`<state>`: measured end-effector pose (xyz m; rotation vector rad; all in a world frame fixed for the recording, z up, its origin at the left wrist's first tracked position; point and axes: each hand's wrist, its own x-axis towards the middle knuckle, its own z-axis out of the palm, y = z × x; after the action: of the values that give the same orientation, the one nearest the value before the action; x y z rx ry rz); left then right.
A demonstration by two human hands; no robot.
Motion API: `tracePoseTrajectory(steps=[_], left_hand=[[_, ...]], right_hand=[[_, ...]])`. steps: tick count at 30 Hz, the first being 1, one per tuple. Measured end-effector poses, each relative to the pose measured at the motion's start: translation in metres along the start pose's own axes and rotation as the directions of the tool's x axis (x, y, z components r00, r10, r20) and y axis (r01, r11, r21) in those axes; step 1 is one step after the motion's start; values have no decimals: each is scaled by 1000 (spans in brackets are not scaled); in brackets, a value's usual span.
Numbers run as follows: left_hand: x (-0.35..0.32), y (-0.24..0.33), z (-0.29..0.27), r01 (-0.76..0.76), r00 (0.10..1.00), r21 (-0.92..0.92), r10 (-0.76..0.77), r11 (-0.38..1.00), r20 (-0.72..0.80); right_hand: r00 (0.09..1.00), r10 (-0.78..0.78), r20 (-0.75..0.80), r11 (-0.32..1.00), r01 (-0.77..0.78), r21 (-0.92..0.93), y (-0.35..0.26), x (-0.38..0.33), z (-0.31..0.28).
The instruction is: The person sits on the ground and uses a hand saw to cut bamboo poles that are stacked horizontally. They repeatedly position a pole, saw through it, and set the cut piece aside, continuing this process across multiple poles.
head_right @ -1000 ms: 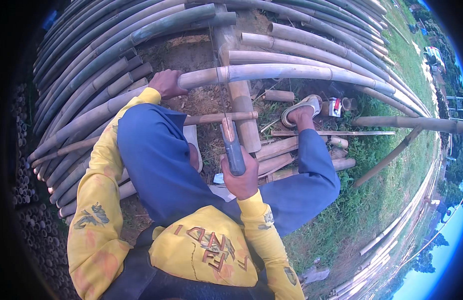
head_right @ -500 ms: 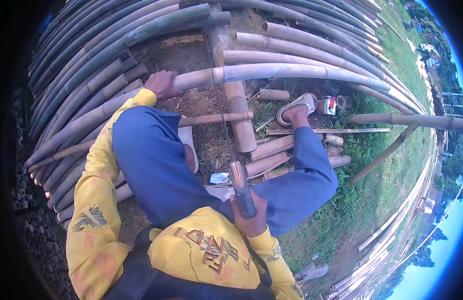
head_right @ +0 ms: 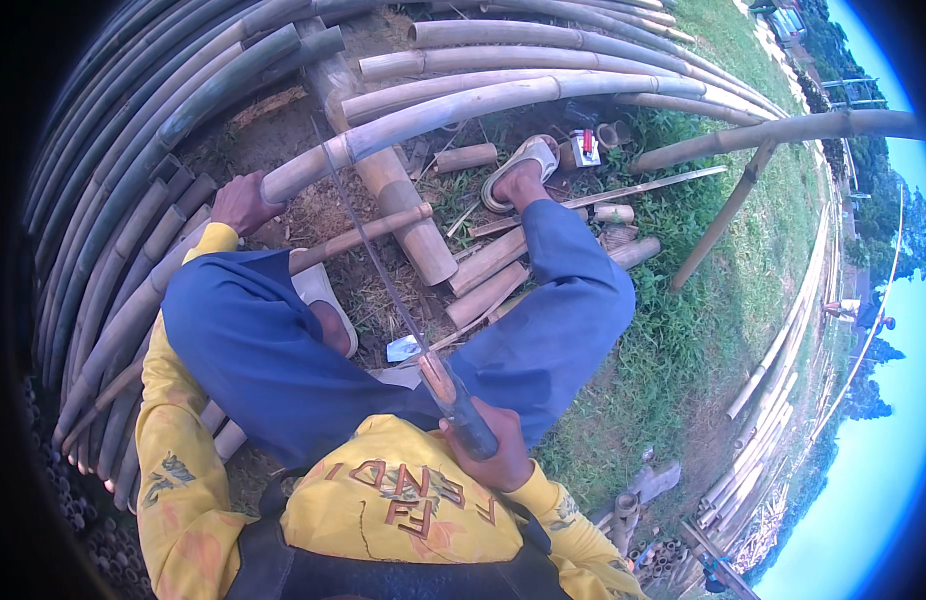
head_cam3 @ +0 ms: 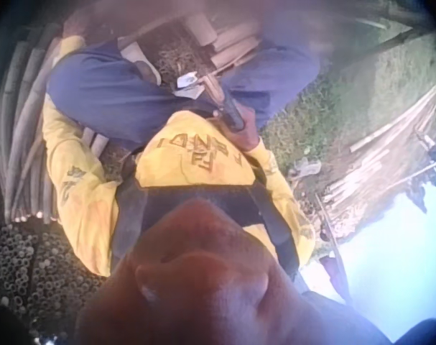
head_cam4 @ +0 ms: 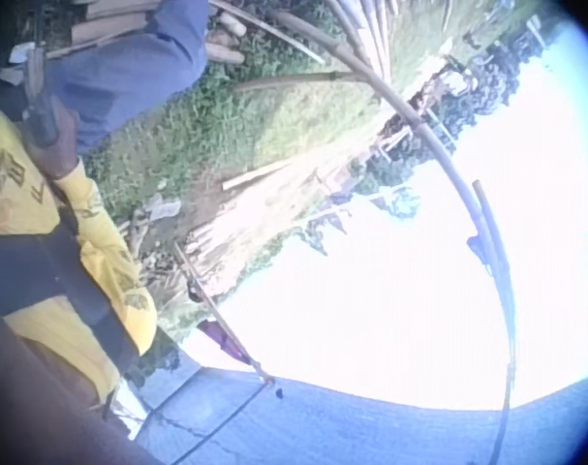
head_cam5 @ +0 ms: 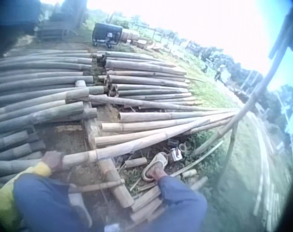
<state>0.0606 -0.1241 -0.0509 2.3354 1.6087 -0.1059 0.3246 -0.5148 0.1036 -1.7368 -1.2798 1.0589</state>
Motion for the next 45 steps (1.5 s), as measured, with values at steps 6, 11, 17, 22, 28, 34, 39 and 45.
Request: tracePoseTrajectory(steps=[6, 11, 17, 22, 28, 34, 39, 45], left_hand=[[13, 6, -4, -2, 999, -25, 4, 1000, 54], [-14, -13, -19, 26, 999, -50, -24, 998, 39], [-1, -1, -11, 15, 998, -83, -9, 996, 68], [-2, -24, -6, -4, 999, -73, 7, 997, 43], [4, 1, -5, 11, 1000, -86, -11, 996, 0], [-19, -7, -3, 17, 998, -25, -16, 1000, 64], [-6, -7, -12, 19, 999, -52, -17, 998, 51], [-2, -3, -11, 12, 999, -11, -11, 1000, 38]], right_hand=[[996, -77, -47, 996, 79, 38, 27, 114, 49], [998, -63, -10, 998, 63, 10, 10, 28, 22], [997, -43, 62, 993, 36, 111, 17, 119, 40], [998, -61, 21, 993, 58, 102, 30, 46, 29], [998, -54, 25, 998, 54, 23, 14, 84, 19], [992, -128, -5, 992, 128, -13, 16, 96, 45], [995, -88, 41, 993, 91, -78, 7, 28, -6], [996, -91, 1, 995, 91, 43, 15, 131, 41]])
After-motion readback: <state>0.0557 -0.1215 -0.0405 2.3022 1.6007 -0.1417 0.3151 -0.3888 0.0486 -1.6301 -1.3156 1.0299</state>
